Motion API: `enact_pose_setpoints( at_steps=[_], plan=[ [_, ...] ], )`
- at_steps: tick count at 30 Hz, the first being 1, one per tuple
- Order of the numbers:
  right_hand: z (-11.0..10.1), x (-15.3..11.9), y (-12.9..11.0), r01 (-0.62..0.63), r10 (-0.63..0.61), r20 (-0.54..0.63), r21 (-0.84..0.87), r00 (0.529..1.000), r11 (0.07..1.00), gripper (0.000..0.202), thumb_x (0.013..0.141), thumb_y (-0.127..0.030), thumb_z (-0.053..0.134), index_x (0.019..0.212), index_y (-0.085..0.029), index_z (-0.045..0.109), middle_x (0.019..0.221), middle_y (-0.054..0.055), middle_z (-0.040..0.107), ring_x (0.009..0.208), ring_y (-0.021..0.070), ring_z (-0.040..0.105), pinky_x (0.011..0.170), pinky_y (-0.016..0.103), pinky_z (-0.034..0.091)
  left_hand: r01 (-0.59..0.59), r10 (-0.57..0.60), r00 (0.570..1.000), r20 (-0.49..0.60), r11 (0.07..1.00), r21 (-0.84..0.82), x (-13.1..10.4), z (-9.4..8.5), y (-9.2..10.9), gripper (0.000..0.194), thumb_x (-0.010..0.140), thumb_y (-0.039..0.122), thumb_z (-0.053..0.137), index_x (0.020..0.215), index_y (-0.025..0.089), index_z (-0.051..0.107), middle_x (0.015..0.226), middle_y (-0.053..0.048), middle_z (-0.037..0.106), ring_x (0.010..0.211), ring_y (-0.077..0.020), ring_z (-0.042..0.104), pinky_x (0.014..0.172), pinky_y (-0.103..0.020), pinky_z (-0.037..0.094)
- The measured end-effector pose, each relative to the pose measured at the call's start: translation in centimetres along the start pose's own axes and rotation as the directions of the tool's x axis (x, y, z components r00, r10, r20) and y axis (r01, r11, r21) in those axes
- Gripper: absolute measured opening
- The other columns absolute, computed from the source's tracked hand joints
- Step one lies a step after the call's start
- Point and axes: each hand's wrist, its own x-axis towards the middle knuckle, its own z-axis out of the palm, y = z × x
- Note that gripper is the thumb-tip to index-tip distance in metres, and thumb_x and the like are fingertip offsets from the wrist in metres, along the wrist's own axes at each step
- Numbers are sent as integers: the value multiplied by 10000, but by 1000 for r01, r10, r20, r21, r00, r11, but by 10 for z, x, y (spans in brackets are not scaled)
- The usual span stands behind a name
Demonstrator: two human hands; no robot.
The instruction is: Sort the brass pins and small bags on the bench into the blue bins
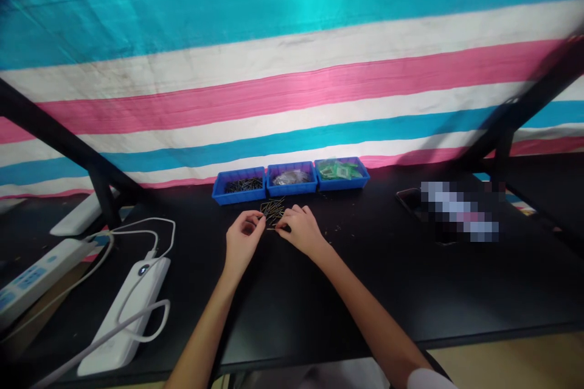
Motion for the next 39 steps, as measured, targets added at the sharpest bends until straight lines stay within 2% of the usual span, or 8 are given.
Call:
enact_pose_setpoints(
  at_steps=[3, 7, 12, 20, 26, 31, 35, 39],
  plan=[
    [-2, 1, 0, -110, 141, -74, 328, 987, 938, 115, 757, -281, 594, 760, -205, 680, 749, 15, 665, 719, 142, 544, 698, 297, 362, 85, -69, 993, 93, 979, -185, 1, 3, -1, 296, 685, 381, 645, 890, 173, 600, 637, 53, 453, 527, -59, 431, 509, -186, 370],
    [-4, 3, -2, -216, 278, 53, 771, 959, 599, 225, 720, -354, 620, 827, -165, 679, 773, 37, 685, 660, 133, 586, 634, 270, 441, 208, -123, 958, 258, 919, -335, -2, 7, 2, 405, 651, 392, 686, 982, 168, 622, 684, 33, 505, 523, -54, 442, 439, -177, 333],
    [-9, 1, -5, -267, 314, 150, 888, 938, 375, 243, 687, -375, 660, 816, -172, 688, 761, 21, 687, 675, 111, 590, 693, 266, 459, 173, -107, 979, 174, 889, -423, -9, 13, 6, 294, 700, 369, 652, 907, 162, 677, 769, -14, 569, 522, -48, 440, 396, -174, 297],
    [-12, -4, -4, -318, 274, 224, 870, 935, 376, 262, 691, -382, 661, 822, -158, 693, 762, 36, 691, 689, 112, 592, 734, 276, 460, 88, -69, 996, 57, 886, -455, -8, 14, 6, 184, 675, 307, 686, 807, 181, 704, 875, -25, 585, 555, -46, 485, 418, -174, 343],
    [-14, -9, -3, -317, 163, 273, 845, 948, 431, 250, 710, -387, 637, 776, -155, 701, 768, 44, 693, 716, 132, 609, 718, 277, 467, 126, -74, 988, 134, 892, -435, -7, 13, 6, 200, 668, 325, 689, 787, 165, 696, 925, -31, 554, 534, -31, 486, 415, -172, 354],
    [-17, -9, -1, -284, 271, 170, 837, 948, 468, 269, 673, -401, 663, 783, -159, 704, 746, 43, 694, 713, 154, 623, 712, 298, 482, 98, -65, 994, 93, 898, -428, -7, 13, 4, 182, 668, 326, 686, 755, 166, 681, 919, -17, 540, 520, -17, 452, 436, -176, 355],
    [-15, -3, -3, -233, 370, 64, 870, 927, 434, 257, 653, -390, 681, 792, -174, 692, 796, 32, 692, 767, 156, 626, 777, 313, 482, -27, 46, 997, 68, 966, -257, -7, 14, 3, 159, 685, 320, 669, 756, 179, 688, 892, -18, 550, 520, -25, 455, 469, -187, 368],
    [-11, 10, -5, -217, 371, 31, 855, 928, 471, 251, 652, -380, 682, 774, -161, 693, 784, 43, 696, 761, 166, 632, 765, 314, 488, -43, 46, 999, 14, 985, -170, -5, 11, 3, 276, 696, 346, 654, 934, 206, 655, 935, -29, 556, 523, -38, 474, 491, -192, 393]
  ],
)
